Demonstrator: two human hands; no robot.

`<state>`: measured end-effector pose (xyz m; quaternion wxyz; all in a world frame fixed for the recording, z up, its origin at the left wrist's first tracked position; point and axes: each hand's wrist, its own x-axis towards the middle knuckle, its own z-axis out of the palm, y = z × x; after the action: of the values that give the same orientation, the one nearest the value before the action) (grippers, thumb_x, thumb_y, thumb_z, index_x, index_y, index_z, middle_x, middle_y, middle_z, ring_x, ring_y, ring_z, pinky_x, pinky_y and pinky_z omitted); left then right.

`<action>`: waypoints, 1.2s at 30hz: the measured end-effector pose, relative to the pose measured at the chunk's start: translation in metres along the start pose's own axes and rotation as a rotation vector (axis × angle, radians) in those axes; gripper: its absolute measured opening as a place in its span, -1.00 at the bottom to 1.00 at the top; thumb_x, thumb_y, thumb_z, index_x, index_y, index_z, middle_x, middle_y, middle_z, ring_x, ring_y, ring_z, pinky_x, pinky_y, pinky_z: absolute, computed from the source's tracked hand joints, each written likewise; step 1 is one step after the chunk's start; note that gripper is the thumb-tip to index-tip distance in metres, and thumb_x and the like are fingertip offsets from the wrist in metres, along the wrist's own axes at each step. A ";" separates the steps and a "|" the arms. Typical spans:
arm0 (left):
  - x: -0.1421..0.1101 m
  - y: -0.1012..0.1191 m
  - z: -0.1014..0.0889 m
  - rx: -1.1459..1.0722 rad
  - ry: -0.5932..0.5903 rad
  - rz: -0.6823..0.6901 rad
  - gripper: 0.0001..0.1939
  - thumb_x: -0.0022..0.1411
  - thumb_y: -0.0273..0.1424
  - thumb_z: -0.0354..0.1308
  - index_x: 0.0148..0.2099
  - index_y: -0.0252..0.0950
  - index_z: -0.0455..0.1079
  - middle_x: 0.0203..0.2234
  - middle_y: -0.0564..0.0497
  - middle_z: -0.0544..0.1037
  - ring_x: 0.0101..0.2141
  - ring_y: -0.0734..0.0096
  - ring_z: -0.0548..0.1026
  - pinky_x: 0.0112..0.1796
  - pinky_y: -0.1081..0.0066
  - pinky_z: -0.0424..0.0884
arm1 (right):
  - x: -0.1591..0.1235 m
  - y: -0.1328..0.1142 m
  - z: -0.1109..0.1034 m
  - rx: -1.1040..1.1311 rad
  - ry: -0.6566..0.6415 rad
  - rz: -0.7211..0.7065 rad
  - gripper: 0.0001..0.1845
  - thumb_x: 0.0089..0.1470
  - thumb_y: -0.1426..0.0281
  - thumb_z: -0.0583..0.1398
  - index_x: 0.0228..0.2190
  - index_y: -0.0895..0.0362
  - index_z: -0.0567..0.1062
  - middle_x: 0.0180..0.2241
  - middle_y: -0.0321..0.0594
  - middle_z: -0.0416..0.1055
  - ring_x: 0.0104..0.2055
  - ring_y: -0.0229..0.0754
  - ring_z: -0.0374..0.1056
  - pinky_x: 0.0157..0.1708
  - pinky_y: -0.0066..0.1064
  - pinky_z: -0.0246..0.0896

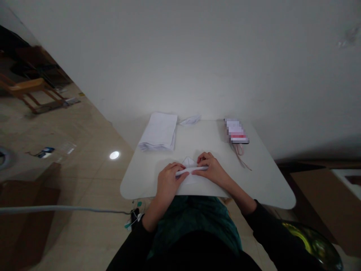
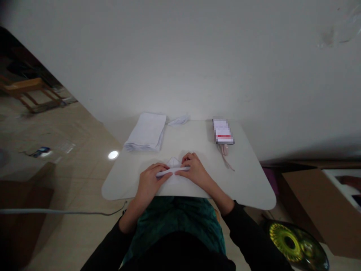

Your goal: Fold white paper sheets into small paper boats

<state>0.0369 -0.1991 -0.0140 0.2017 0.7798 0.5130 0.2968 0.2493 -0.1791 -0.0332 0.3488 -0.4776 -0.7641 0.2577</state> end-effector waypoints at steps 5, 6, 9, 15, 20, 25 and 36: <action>0.005 -0.001 -0.002 -0.008 -0.034 -0.006 -0.91 0.20 -0.34 0.26 -0.31 -0.24 0.49 -0.27 0.01 0.57 -0.19 0.30 0.53 -0.13 0.30 0.45 | 0.001 -0.002 0.002 -0.136 0.041 0.049 -0.69 -0.14 0.11 0.43 -0.58 0.07 0.59 -0.29 -0.17 0.39 -0.22 -0.08 0.23 -0.17 -0.13 0.20; 0.006 -0.001 -0.003 -0.007 -0.049 -0.011 -0.91 0.19 -0.34 0.26 -0.30 -0.25 0.49 -0.28 0.01 0.56 -0.20 0.30 0.53 -0.14 0.31 0.45 | 0.001 -0.002 0.003 -0.148 0.048 0.052 -0.68 -0.15 0.09 0.43 -0.58 0.07 0.58 -0.29 -0.17 0.39 -0.22 -0.07 0.23 -0.17 -0.12 0.18; 0.009 0.000 -0.005 0.001 -0.091 -0.028 -0.92 0.18 -0.36 0.27 -0.30 -0.25 0.49 -0.30 0.01 0.55 -0.22 0.29 0.53 -0.17 0.33 0.44 | 0.001 -0.004 0.003 -0.180 0.038 0.060 -0.66 -0.13 0.07 0.41 -0.57 0.08 0.57 -0.28 -0.17 0.39 -0.21 -0.06 0.23 -0.17 -0.12 0.14; 0.015 -0.001 -0.008 0.012 -0.130 -0.051 -0.89 0.15 -0.37 0.28 -0.24 -0.24 0.51 -0.29 0.02 0.55 -0.24 0.30 0.53 -0.20 0.34 0.42 | 0.000 -0.014 0.004 -0.307 0.018 0.140 -0.65 -0.15 0.14 0.42 -0.37 0.07 0.53 -0.22 -0.18 0.37 -0.12 -0.01 0.22 -0.13 -0.14 0.10; 0.018 -0.002 -0.009 -0.022 -0.170 -0.057 -0.86 0.16 -0.35 0.27 -0.20 -0.21 0.53 -0.25 0.02 0.56 -0.23 0.31 0.54 -0.18 0.35 0.42 | 0.001 -0.017 0.005 -0.348 0.002 0.162 -0.62 -0.12 0.12 0.39 -0.33 0.08 0.49 -0.21 -0.18 0.37 -0.10 0.01 0.22 -0.12 -0.15 0.09; 0.018 -0.003 -0.008 -0.053 -0.172 -0.048 -0.82 0.18 -0.36 0.26 -0.14 -0.20 0.53 -0.21 0.01 0.54 -0.18 0.29 0.53 -0.12 0.31 0.43 | 0.000 -0.014 0.007 -0.331 0.039 0.161 -0.59 -0.12 0.08 0.39 -0.32 0.07 0.48 -0.20 -0.16 0.36 -0.11 0.02 0.22 -0.13 -0.13 0.10; 0.023 -0.010 -0.005 -0.027 -0.180 -0.038 -0.76 0.18 -0.45 0.23 -0.08 -0.16 0.50 -0.10 0.01 0.51 -0.06 0.26 0.48 -0.03 0.24 0.43 | -0.007 0.001 0.002 -0.392 0.218 0.299 -0.83 0.07 0.28 0.23 -0.27 0.07 0.44 -0.20 -0.11 0.35 -0.09 0.08 0.20 -0.16 -0.07 0.12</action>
<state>0.0337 -0.1740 -0.0111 0.2629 0.7906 0.5035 0.2285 0.2506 -0.1851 -0.0372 0.2881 -0.6685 -0.6782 0.1005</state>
